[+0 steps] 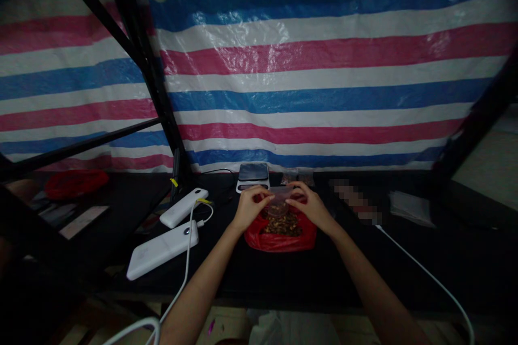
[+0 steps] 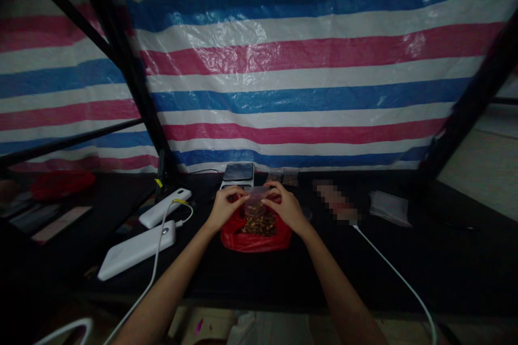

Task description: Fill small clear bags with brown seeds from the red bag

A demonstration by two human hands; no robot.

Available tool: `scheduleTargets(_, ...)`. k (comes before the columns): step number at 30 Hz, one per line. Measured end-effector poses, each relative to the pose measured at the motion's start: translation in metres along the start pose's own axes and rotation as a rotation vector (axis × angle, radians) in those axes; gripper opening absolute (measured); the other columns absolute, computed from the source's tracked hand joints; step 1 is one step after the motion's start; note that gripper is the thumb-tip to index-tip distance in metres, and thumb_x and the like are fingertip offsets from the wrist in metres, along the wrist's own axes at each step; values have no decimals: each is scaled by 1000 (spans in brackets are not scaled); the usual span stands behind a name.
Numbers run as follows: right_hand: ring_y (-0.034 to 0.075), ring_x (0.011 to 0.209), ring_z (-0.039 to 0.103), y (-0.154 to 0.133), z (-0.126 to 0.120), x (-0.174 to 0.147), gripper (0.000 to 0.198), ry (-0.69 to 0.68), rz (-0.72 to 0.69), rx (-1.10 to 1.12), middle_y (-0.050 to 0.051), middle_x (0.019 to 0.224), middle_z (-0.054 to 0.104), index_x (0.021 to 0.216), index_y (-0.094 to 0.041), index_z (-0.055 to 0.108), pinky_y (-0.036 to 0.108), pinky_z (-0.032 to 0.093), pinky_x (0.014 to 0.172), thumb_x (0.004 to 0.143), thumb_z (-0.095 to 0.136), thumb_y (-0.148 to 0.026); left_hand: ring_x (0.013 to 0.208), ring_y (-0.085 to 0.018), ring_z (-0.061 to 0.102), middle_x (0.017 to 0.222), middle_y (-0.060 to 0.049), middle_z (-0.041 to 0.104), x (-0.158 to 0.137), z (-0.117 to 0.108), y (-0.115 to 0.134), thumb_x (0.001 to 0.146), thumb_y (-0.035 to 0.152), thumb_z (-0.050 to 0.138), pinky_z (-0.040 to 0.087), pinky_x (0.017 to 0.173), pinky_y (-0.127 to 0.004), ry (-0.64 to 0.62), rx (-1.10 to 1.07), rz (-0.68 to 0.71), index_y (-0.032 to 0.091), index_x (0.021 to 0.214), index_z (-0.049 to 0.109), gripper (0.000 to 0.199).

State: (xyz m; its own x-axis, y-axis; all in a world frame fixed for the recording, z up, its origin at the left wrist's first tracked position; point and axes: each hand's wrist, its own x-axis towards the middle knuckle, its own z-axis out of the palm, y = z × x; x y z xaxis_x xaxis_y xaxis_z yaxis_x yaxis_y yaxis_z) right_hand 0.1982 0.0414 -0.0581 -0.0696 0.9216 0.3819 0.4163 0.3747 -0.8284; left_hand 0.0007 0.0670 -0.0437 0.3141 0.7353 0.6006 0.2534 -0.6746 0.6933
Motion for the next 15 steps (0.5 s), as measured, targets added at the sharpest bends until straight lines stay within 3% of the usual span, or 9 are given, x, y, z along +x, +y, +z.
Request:
scheduleTargets(4, 17, 80, 62, 3, -1, 2, 21, 35, -53, -20, 2, 85, 66, 88, -21, 59, 31, 46, 78, 71, 60, -31, 62, -12, 55, 72, -3, 65, 0, 0, -2, 71, 33, 62, 40, 60, -21, -55, 28, -19, 15, 73, 66, 18)
scheduleTargets(9, 18, 80, 61, 1, -2, 2, 24, 49, -78, -62, 2, 84, 66, 89, -19, 60, 31, 44, 79, 69, 61, -33, 57, -11, 51, 66, -2, 62, 0, -2, -6, 72, 36, 60, 37, 55, -21, -66, 89, -29, 15, 71, 67, 22)
scheduleTargets(15, 18, 74, 60, 0, -3, 2, 14, 54, -56, -89, 2, 76, 65, 76, -19, 62, 30, 45, 73, 69, 60, -31, 60, -12, 53, 67, -3, 62, 0, -3, -7, 74, 38, 58, 38, 57, -22, -72, 118, -14, 16, 72, 68, 24)
